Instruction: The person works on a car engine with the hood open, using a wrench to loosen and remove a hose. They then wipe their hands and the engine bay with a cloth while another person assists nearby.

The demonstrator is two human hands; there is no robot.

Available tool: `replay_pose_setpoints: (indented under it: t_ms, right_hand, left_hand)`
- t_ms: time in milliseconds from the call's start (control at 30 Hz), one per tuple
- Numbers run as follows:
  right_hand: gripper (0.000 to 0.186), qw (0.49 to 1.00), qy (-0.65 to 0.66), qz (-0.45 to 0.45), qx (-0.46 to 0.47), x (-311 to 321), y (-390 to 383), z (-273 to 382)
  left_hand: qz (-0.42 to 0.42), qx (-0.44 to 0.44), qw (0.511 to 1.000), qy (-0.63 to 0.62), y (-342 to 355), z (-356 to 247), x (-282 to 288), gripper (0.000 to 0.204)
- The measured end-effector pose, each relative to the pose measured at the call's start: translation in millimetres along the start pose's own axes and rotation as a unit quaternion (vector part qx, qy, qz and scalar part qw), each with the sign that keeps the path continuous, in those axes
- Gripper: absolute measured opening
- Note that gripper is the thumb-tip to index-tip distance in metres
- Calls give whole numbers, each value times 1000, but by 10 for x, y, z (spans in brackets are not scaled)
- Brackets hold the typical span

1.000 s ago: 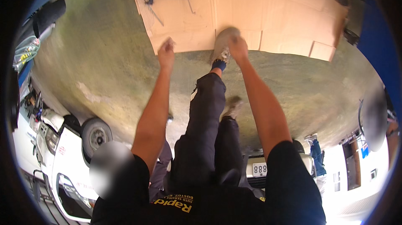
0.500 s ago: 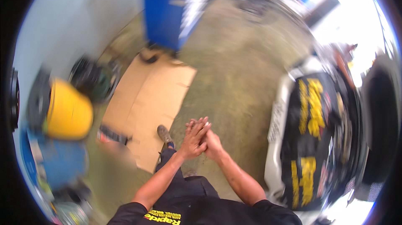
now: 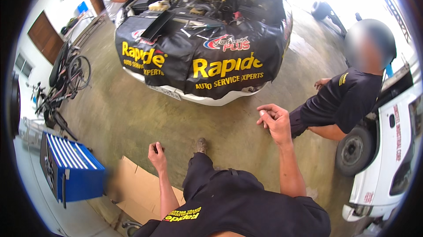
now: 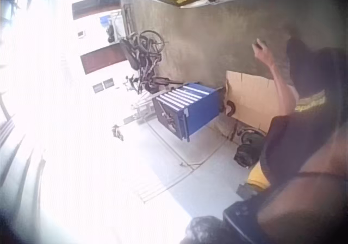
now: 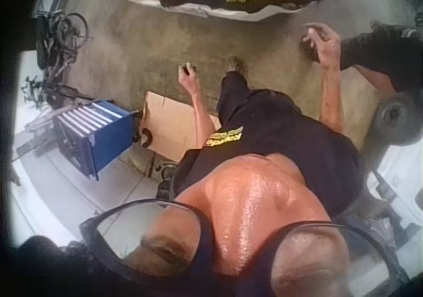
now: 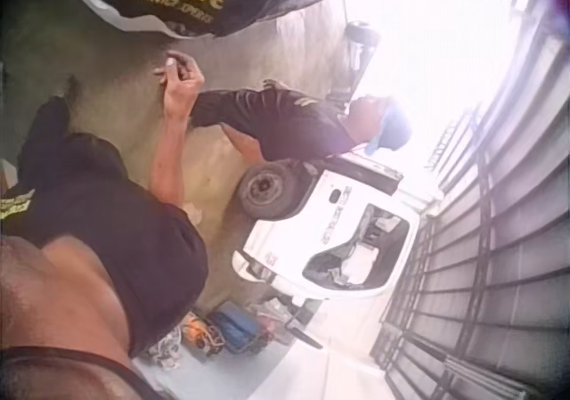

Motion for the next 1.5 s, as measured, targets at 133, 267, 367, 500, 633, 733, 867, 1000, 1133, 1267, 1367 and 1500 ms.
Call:
replay_pose_setpoints:
  t_ms: [133, 267, 367, 500, 633, 733, 867, 1000, 1133, 1267, 1367, 1500]
  right_hand:
    - [29, 973, -88, -180, 112, 102, 242, 229]
    - [34, 983, -65, -171, -5, 199, 773, 228]
    - [25, 944, -199, -244, 101, 234, 1055, 759]
    - [20, 953, -169, -245, 63, 179, 1417, 830]
    - [16, 913, -249, -303, 110, 238, 1569, 823]
    - [16, 942, -145, -301, 32, 444, 1751, 470]
    - [16, 936, -113, -332, 17, 759, 2097, 113]
    - [17, 933, -83, -350, 29, 1131, 2683, -245]
    - [18, 938, -24, -345, 35, 1516, 3552, -523]
    - [20, 955, 33, -294, 16, 1540, 4557, -486]
    - [17, 972, 86, -214, 53, 1288, 5314, -425]
    - [15, 969, 214, -123, -27, 1011, 6265, -545]
  left_hand:
    - [-35, -122, 990, -63, 438, -727, -361, 16]
    - [58, -93, 993, -33, 1208, -559, -469, 24]
    - [-10, -197, 980, -39, 1275, -1233, -435, 24]
    - [45, -105, 988, -103, 1634, -1029, -559, 26]
    - [84, -114, 978, -150, 1866, -1404, -992, 25]
    - [109, -151, 969, -162, 1971, -2030, -1458, 23]
    - [175, -212, 954, -120, 2202, -2859, -2192, 21]
    - [276, -245, 925, -92, 2309, -3793, -3245, 21]
    - [313, -276, 909, 12, 2480, -4535, -4400, 26]
    - [324, -242, 914, 33, 2931, -4943, -5493, 30]
    - [310, -217, 921, 92, 3297, -5104, -6093, 31]
    - [319, -151, 930, 99, 3829, -4939, -6673, 33]
Point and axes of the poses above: each hand's wrist, its own y-axis towards the middle knuckle, its own x-axis out of the back of the hand, z = x × y, the point moved 9 cm from there along y, towards the middle knuckle, and after that the axes turned 6 degrees about -y, right-handed, at the moved point
